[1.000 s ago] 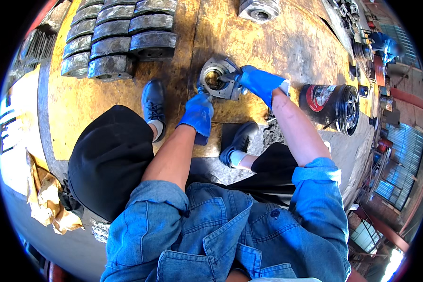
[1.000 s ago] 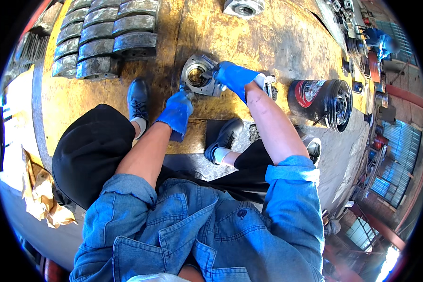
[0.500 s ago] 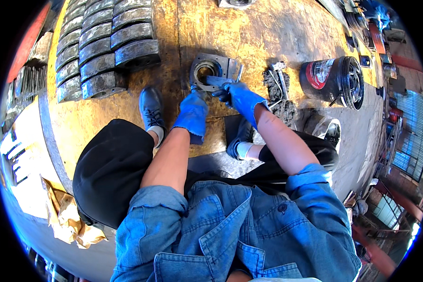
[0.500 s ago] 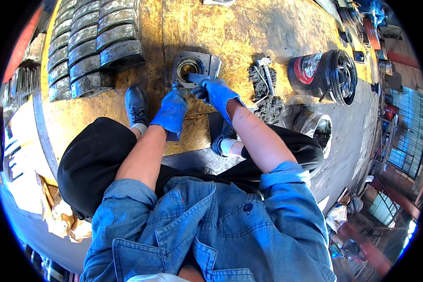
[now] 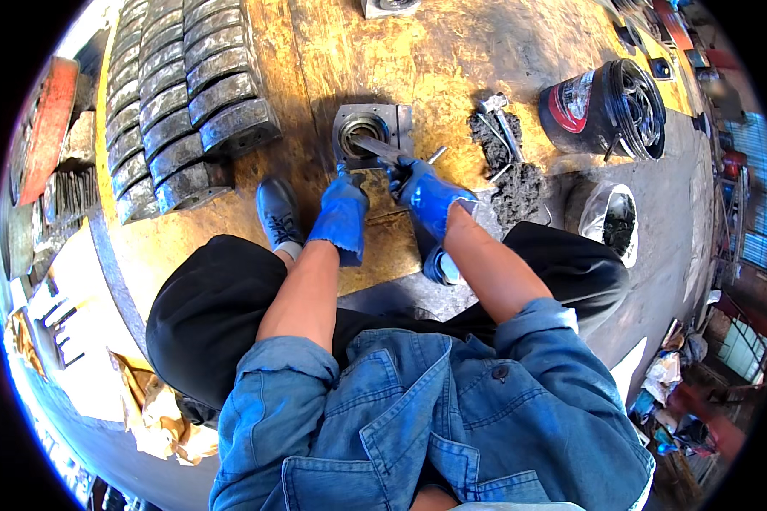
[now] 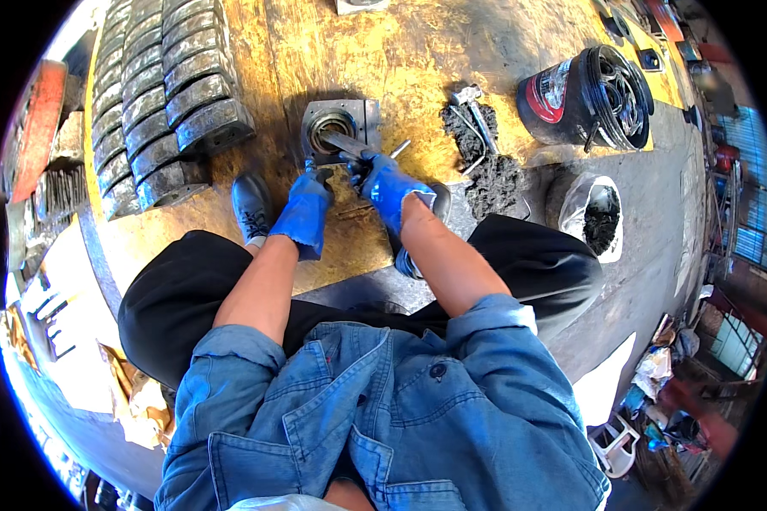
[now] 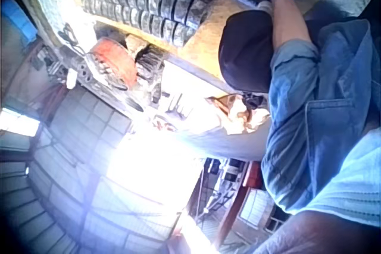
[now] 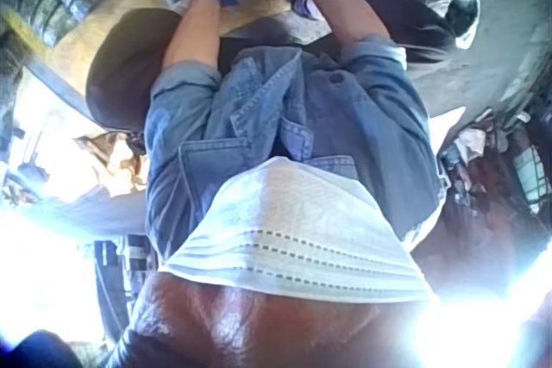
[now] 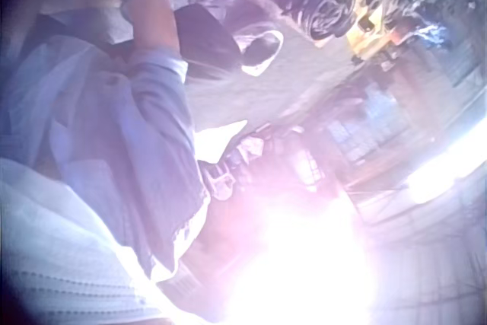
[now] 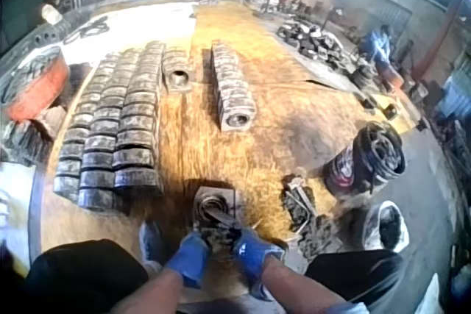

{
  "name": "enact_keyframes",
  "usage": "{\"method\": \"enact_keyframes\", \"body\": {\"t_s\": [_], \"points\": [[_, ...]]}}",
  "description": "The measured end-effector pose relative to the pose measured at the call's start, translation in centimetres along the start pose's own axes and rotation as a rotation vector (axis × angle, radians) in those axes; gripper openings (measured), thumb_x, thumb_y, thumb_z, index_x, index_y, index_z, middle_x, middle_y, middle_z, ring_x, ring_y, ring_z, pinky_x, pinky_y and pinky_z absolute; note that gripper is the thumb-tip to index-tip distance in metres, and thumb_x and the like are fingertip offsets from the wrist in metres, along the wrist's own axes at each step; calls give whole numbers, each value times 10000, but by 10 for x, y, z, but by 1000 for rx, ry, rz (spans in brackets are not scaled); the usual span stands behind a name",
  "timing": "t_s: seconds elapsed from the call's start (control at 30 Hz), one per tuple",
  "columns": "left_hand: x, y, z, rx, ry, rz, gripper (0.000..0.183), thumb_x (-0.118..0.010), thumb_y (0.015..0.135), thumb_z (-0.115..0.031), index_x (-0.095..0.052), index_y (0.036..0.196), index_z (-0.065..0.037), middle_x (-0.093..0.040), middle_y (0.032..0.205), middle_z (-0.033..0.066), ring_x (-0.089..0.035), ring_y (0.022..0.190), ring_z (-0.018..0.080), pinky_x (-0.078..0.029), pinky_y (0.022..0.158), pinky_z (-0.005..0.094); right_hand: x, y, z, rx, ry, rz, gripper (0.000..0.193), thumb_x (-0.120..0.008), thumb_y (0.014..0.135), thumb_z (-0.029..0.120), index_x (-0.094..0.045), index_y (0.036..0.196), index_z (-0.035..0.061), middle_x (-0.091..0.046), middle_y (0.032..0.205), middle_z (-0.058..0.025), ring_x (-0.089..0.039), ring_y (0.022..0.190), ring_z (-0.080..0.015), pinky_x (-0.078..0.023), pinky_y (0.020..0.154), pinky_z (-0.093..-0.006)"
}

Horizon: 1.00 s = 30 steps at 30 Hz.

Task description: The person scrapes residue from a metal component using a hand tool and taps it with a hammer. They handle the parts one at a time on a large work surface next to several rows of similar components.

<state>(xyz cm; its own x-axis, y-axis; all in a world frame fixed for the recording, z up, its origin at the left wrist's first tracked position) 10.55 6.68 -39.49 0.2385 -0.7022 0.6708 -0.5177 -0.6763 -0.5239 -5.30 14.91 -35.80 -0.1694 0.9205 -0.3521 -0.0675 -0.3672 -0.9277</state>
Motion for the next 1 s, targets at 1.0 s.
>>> {"method": "enact_keyframes", "body": {"t_s": [1.0], "points": [[13,4,10,-687,112,-128,280,-544,811,-16,-694,1047,0,-635,777,56,-566,705,173,-472,638,333,441,-342,242,868,-771,-843,275,-553,956,320,-690,1065,108,-674,710,-43,-611,578,-141,-456,495,-325]]}}
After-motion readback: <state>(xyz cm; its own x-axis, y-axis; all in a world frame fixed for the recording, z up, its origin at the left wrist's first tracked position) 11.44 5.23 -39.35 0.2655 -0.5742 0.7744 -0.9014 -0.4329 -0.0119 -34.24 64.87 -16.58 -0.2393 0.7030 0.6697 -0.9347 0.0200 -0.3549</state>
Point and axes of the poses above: each hand's wrist, its own y-axis towards the middle knuckle, its own x-axis out of the back of the hand, z = x × y, the point moved 3 cm from there along y, towards the middle knuckle
